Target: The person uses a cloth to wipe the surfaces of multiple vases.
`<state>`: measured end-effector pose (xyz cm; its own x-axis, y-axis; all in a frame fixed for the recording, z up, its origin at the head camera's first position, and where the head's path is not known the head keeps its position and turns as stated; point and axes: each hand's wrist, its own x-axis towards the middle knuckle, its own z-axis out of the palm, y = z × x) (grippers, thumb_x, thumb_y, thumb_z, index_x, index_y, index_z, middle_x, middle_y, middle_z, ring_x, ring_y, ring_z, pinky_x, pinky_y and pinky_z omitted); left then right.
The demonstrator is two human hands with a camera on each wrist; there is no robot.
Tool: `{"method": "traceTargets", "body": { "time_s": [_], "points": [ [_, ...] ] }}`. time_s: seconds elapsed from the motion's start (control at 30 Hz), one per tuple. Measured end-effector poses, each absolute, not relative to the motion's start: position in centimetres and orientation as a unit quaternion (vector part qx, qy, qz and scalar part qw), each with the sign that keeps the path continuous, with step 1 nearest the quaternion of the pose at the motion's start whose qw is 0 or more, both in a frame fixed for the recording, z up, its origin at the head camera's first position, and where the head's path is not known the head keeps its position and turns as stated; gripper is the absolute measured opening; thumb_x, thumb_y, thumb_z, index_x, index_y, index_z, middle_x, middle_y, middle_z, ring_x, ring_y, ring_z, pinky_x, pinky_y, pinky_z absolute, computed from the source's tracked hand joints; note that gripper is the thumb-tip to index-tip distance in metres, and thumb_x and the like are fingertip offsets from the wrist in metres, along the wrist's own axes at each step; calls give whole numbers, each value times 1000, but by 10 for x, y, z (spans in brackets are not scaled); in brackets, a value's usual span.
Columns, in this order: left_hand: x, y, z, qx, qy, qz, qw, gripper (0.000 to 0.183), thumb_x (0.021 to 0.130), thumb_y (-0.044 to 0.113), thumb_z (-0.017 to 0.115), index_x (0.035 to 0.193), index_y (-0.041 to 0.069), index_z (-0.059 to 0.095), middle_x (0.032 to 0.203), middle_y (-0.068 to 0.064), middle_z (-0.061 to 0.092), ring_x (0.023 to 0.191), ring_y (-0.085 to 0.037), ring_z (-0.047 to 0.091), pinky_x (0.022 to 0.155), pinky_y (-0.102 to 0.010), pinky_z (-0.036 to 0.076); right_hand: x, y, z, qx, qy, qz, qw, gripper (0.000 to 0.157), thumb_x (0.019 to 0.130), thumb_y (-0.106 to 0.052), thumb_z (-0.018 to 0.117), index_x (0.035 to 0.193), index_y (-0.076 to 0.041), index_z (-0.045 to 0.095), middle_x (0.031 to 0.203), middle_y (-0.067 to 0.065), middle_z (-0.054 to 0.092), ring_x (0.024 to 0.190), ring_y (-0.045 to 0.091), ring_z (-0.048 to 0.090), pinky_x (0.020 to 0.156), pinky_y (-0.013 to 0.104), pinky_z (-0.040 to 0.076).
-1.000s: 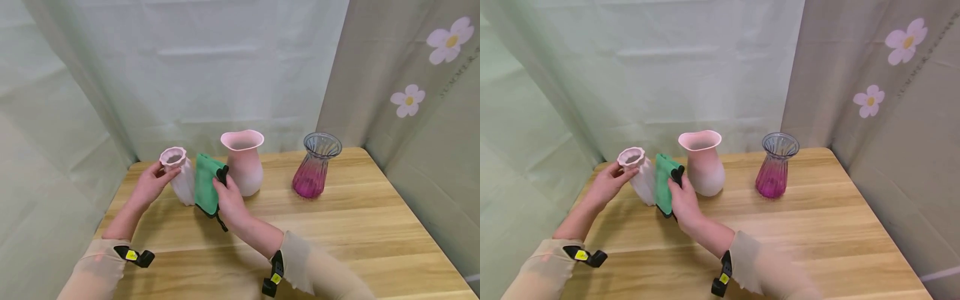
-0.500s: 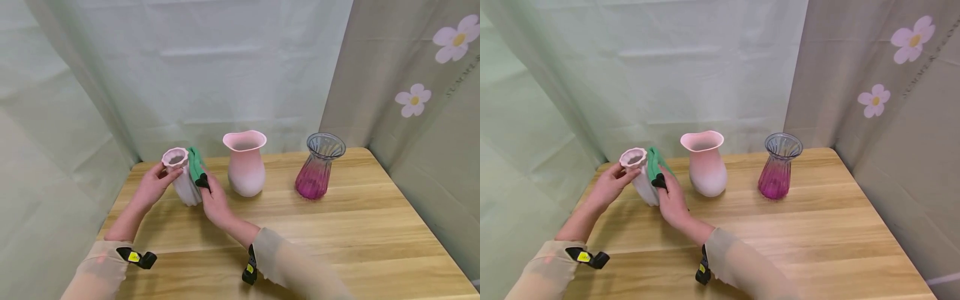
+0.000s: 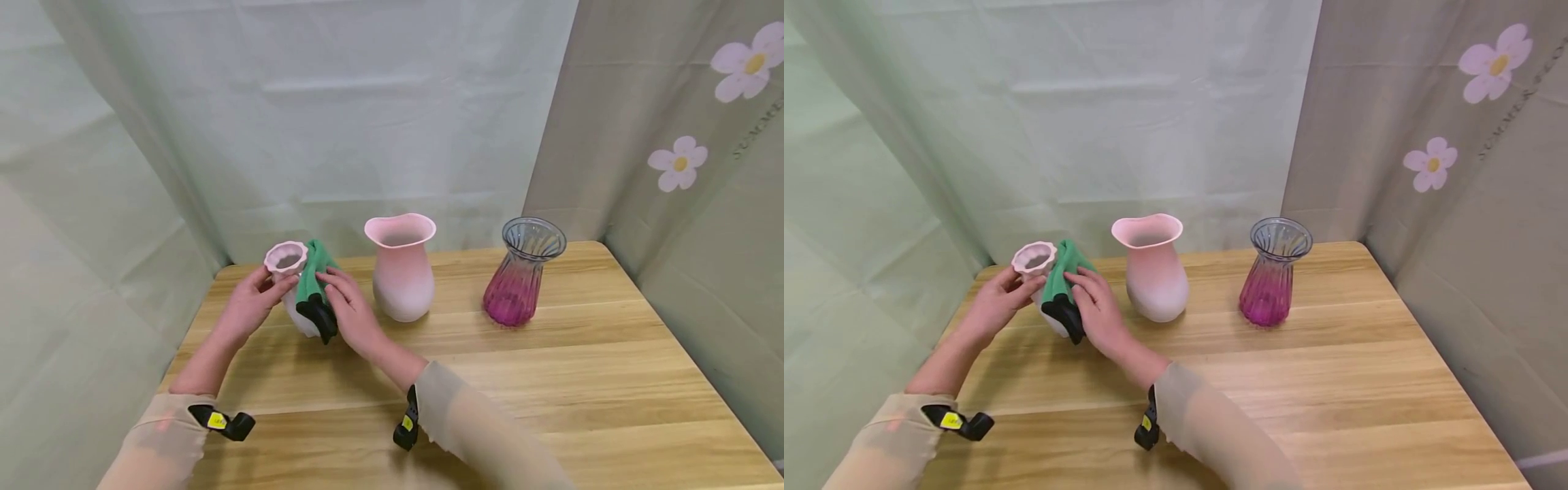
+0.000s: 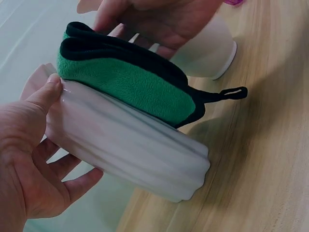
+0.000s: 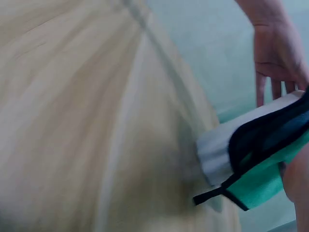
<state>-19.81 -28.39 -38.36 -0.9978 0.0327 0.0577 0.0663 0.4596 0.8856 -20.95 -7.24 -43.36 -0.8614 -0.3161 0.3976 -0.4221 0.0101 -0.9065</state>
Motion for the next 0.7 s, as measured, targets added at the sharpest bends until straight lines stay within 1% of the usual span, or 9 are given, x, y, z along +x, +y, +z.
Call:
{"method": "traceTargets", "body": {
  "time_s": [0.03, 0.1, 0.2, 0.3, 0.4, 0.57, 0.7],
  "points": [
    [-198, -284, -383, -29, -854, -519, 14, 68, 101, 44, 64, 155, 9, 43, 149, -18, 48, 136, -31, 47, 101, -29, 50, -211, -74, -431, 245, -702, 668, 37, 35, 110, -24, 48, 141, -13, 62, 150, 2, 50, 140, 15, 42, 115, 39, 38],
    [-197, -284, -383, -34, -852, -522, 8, 67, 101, 43, 64, 155, 10, 43, 150, -18, 47, 137, -32, 45, 105, -37, 49, -214, -77, -427, 225, -696, 681, 36, 31, 108, -22, 54, 137, -15, 62, 142, -1, 55, 134, 14, 49, 110, 37, 44],
    [-198, -286, -381, -50, -846, -530, -8, 66, 103, 42, 62, 157, 11, 39, 152, -18, 44, 140, -32, 42, 109, -49, 43, -217, -80, -421, 197, -700, 686, 26, 34, 105, -21, 61, 139, -19, 59, 134, -4, 57, 124, 14, 55, 102, 33, 50],
    [-200, -289, -380, -72, -836, -543, -32, 65, 105, 39, 59, 159, 11, 34, 153, -18, 41, 142, -32, 39, 111, -48, 40, -223, -83, -417, 189, -711, 677, 28, 40, 102, -21, 65, 142, -19, 58, 132, -2, 58, 120, 15, 57, 99, 29, 50],
    [-201, -294, -380, -89, -828, -550, -59, 66, 107, 37, 56, 161, 12, 28, 156, -18, 37, 145, -32, 35, 113, -49, 37, -228, -84, -415, 190, -730, 655, 36, 41, 100, -22, 69, 141, -17, 61, 131, 0, 58, 118, 17, 57, 99, 28, 49],
    [-201, -300, -378, -100, -824, -552, -86, 69, 108, 36, 54, 164, 13, 21, 163, -18, 26, 150, -34, 25, 116, -55, 29, -232, -84, -412, 190, -755, 627, 32, 41, 99, -24, 70, 139, -18, 63, 133, 1, 58, 119, 17, 57, 100, 29, 48],
    [-200, -301, -378, -94, -822, -555, -89, 69, 108, 36, 54, 164, 14, 21, 163, -18, 25, 150, -34, 24, 116, -55, 29, -231, -84, -409, 185, -755, 629, 20, 42, 98, -25, 71, 139, -18, 63, 131, 2, 57, 118, 18, 57, 99, 31, 49]
  ]
}}
